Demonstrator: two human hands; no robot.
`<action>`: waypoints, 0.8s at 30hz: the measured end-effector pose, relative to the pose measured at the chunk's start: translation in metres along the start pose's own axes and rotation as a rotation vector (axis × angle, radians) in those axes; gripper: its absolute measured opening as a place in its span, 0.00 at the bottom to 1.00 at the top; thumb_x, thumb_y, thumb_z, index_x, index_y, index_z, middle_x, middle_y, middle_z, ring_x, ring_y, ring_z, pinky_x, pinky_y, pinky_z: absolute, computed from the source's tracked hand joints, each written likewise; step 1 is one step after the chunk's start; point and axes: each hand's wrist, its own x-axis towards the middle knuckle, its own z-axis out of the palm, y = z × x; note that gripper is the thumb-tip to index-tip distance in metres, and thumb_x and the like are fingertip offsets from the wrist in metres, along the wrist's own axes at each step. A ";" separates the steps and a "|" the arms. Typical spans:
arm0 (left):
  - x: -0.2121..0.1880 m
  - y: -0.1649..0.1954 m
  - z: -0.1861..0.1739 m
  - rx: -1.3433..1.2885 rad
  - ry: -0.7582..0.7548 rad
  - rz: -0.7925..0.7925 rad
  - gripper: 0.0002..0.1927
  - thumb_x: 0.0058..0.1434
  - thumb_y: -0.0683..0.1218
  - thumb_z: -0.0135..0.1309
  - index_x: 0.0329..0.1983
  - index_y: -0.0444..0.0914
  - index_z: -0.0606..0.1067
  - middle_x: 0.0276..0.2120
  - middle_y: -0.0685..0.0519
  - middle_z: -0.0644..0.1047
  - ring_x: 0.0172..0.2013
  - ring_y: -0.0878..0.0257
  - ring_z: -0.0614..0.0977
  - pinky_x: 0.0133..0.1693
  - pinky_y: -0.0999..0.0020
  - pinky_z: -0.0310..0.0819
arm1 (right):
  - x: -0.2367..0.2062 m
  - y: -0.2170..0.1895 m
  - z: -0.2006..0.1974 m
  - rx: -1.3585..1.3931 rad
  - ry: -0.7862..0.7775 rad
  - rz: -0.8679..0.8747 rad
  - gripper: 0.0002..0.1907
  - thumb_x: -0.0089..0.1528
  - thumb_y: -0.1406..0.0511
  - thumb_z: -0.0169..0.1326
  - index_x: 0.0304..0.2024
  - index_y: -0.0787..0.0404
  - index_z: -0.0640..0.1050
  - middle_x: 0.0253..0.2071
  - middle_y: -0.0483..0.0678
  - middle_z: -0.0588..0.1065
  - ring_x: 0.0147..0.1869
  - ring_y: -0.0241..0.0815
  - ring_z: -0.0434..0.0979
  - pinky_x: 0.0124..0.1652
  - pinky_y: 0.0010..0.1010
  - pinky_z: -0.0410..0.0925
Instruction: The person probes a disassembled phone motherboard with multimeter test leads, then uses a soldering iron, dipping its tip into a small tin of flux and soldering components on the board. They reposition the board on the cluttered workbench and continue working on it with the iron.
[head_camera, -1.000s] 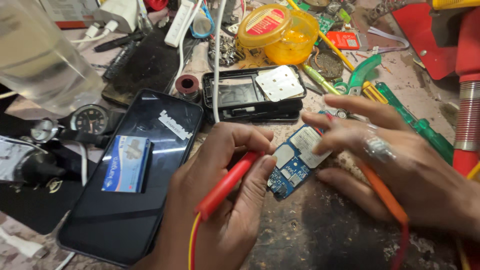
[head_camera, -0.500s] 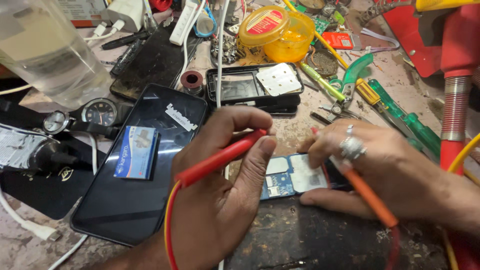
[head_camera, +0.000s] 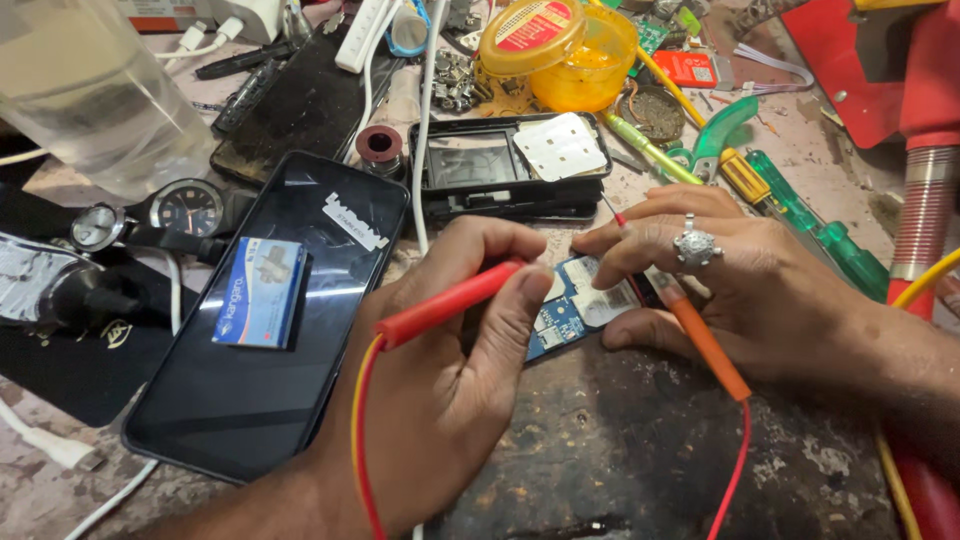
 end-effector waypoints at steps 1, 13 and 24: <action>0.000 -0.001 0.002 0.011 0.035 0.052 0.12 0.70 0.48 0.52 0.49 0.36 0.74 0.34 0.49 0.82 0.33 0.61 0.83 0.35 0.66 0.75 | 0.001 0.003 0.000 -0.010 -0.002 -0.019 0.21 0.52 0.55 0.70 0.42 0.54 0.78 0.54 0.45 0.80 0.63 0.50 0.77 0.60 0.43 0.68; 0.007 -0.002 0.000 0.079 -0.064 -0.040 0.05 0.64 0.44 0.55 0.40 0.37 0.74 0.27 0.50 0.78 0.28 0.60 0.83 0.29 0.64 0.73 | -0.016 -0.008 -0.006 0.091 0.130 0.038 0.24 0.59 0.56 0.59 0.54 0.60 0.80 0.48 0.48 0.80 0.53 0.43 0.83 0.50 0.32 0.74; 0.015 -0.008 -0.006 0.078 -0.111 0.087 0.05 0.61 0.41 0.57 0.38 0.37 0.74 0.27 0.47 0.77 0.28 0.54 0.82 0.30 0.62 0.72 | -0.037 -0.004 0.016 0.446 0.112 0.250 0.13 0.56 0.74 0.63 0.44 0.60 0.82 0.42 0.46 0.80 0.45 0.31 0.86 0.44 0.21 0.78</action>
